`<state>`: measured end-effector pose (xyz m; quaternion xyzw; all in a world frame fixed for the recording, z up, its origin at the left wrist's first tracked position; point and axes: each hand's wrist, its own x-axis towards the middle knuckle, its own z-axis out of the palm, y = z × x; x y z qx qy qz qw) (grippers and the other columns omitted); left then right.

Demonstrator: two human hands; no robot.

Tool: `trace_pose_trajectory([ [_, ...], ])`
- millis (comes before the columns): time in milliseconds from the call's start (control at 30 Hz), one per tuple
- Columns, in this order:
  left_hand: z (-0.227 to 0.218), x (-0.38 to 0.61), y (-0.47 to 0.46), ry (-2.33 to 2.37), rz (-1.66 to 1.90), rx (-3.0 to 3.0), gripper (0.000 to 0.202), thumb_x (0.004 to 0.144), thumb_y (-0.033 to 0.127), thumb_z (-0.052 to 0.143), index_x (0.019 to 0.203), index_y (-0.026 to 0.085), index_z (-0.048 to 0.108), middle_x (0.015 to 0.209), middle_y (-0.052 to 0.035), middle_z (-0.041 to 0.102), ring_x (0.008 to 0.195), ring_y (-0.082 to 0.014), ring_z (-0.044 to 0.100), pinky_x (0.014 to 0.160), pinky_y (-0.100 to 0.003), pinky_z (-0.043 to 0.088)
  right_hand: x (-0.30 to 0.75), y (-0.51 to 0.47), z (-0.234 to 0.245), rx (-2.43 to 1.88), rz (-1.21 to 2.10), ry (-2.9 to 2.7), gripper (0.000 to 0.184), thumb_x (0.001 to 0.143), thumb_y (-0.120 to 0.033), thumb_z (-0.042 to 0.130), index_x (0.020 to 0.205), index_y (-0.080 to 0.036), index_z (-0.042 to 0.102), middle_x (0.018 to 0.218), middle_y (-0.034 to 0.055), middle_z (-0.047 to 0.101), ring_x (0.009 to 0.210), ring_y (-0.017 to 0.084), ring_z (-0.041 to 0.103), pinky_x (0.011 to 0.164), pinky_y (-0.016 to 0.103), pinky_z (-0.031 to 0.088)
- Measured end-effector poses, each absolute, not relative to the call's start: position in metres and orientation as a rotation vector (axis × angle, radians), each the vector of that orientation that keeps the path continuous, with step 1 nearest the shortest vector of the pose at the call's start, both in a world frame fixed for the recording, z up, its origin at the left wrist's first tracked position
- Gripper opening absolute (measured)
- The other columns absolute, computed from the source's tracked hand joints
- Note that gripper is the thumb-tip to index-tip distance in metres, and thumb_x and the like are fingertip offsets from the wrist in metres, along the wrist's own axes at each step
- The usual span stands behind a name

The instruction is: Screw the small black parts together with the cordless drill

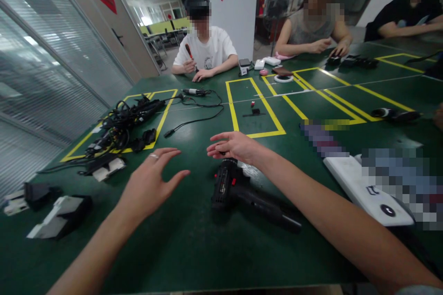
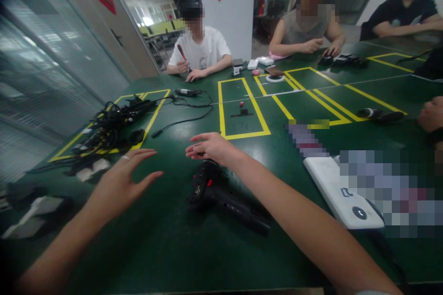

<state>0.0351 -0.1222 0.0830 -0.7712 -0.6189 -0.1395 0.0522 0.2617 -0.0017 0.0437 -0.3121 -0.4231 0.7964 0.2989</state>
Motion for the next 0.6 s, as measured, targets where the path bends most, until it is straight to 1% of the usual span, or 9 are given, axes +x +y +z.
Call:
trace_pose_trajectory([
  [100, 0.067, 0.099, -0.099, -1.665, -0.608, -2.458, 0.041, 0.087, 0.038, 0.063, 0.123, 0.019, 0.058, 0.124, -0.0114, 0.06, 0.117, -0.0266, 0.057, 0.101, -0.044, 0.05, 0.255, -0.007, 0.041, -0.833, 2.116, -1.117, 0.034, 0.077, 0.008, 0.054, 0.103, -0.014, 0.057, 0.075, 0.0037, 0.072, 0.071, 0.016, 0.071, 0.074, 0.031, 0.058],
  [167, 0.058, 0.119, -0.089, -1.644, -0.639, -2.474, 0.031, 0.088, 0.023, 0.06, 0.119, 0.018, 0.06, 0.118, -0.0112, 0.062, 0.112, -0.0253, 0.058, 0.097, -0.042, 0.052, 0.251, -0.009, 0.039, -0.889, 2.028, -1.159, 0.036, 0.075, 0.01, 0.053, 0.102, -0.014, 0.059, 0.066, -0.0006, 0.068, 0.059, 0.013, 0.066, 0.066, 0.027, 0.056],
  [233, 0.052, 0.125, -0.083, -1.658, -0.674, -2.456, 0.029, 0.088, 0.015, 0.056, 0.117, 0.017, 0.062, 0.113, -0.0106, 0.064, 0.107, -0.0241, 0.06, 0.094, -0.042, 0.054, 0.248, -0.01, 0.037, -0.934, 1.972, -1.18, 0.038, 0.073, 0.009, 0.055, 0.104, -0.013, 0.061, 0.063, -0.0022, 0.066, 0.056, 0.013, 0.064, 0.063, 0.025, 0.054],
  [367, 0.049, 0.117, -0.083, -1.744, -0.727, -2.423, 0.028, 0.087, 0.015, 0.056, 0.114, 0.018, 0.064, 0.111, -0.0095, 0.064, 0.101, -0.0226, 0.062, 0.091, -0.039, 0.054, 0.245, -0.011, 0.039, -0.906, 1.995, -1.236, 0.046, 0.073, 0.006, 0.061, 0.114, -0.013, 0.059, 0.068, -0.0021, 0.069, 0.064, 0.015, 0.067, 0.066, 0.027, 0.055],
  [433, 0.053, 0.107, -0.086, -1.841, -0.719, -2.41, 0.025, 0.089, 0.021, 0.056, 0.112, 0.017, 0.065, 0.112, -0.0102, 0.064, 0.099, -0.0226, 0.064, 0.089, -0.038, 0.054, 0.248, -0.007, 0.041, -0.922, 1.897, -1.351, 0.037, 0.078, -0.002, 0.066, 0.113, -0.014, 0.061, 0.076, 0.0006, 0.071, 0.069, 0.016, 0.068, 0.067, 0.029, 0.055],
  [500, 0.058, 0.091, -0.092, -1.96, -0.688, -2.371, 0.026, 0.09, 0.029, 0.056, 0.11, 0.017, 0.066, 0.114, -0.0105, 0.065, 0.098, -0.023, 0.064, 0.089, -0.038, 0.053, 0.256, 0.003, 0.04, -1.024, 1.576, -1.528, 0.014, 0.087, -0.023, 0.066, 0.098, -0.014, 0.068, 0.078, 0.0041, 0.071, 0.072, 0.018, 0.068, 0.068, 0.031, 0.053],
  [533, 0.062, 0.08, -0.096, -2.019, -0.67, -2.329, 0.026, 0.09, 0.032, 0.056, 0.109, 0.017, 0.067, 0.114, -0.01, 0.065, 0.097, -0.0229, 0.065, 0.089, -0.037, 0.053, 0.262, 0.01, 0.037, -1.064, 1.342, -1.627, 0.023, 0.091, -0.034, 0.062, 0.085, -0.015, 0.071, 0.074, 0.0051, 0.07, 0.075, 0.019, 0.068, 0.072, 0.032, 0.052],
  [567, 0.067, 0.067, -0.101, -2.08, -0.635, -2.28, 0.028, 0.091, 0.036, 0.055, 0.107, 0.017, 0.067, 0.113, -0.0094, 0.066, 0.096, -0.0228, 0.065, 0.088, -0.037, 0.052, 0.269, 0.018, 0.031, -1.14, 1.129, -1.652, 0.041, 0.096, -0.043, 0.054, 0.07, -0.016, 0.07, 0.068, 0.0059, 0.068, 0.076, 0.02, 0.068, 0.077, 0.033, 0.051],
  [600, 0.072, 0.05, -0.107, -2.145, -0.591, -2.215, 0.029, 0.091, 0.038, 0.055, 0.107, 0.017, 0.067, 0.113, -0.0085, 0.066, 0.096, -0.0229, 0.065, 0.089, -0.037, 0.052, 0.277, 0.027, 0.024, -1.199, 0.961, -1.665, 0.054, 0.099, -0.046, 0.045, 0.058, -0.018, 0.067, 0.063, 0.0068, 0.067, 0.078, 0.021, 0.068, 0.082, 0.034, 0.049],
])
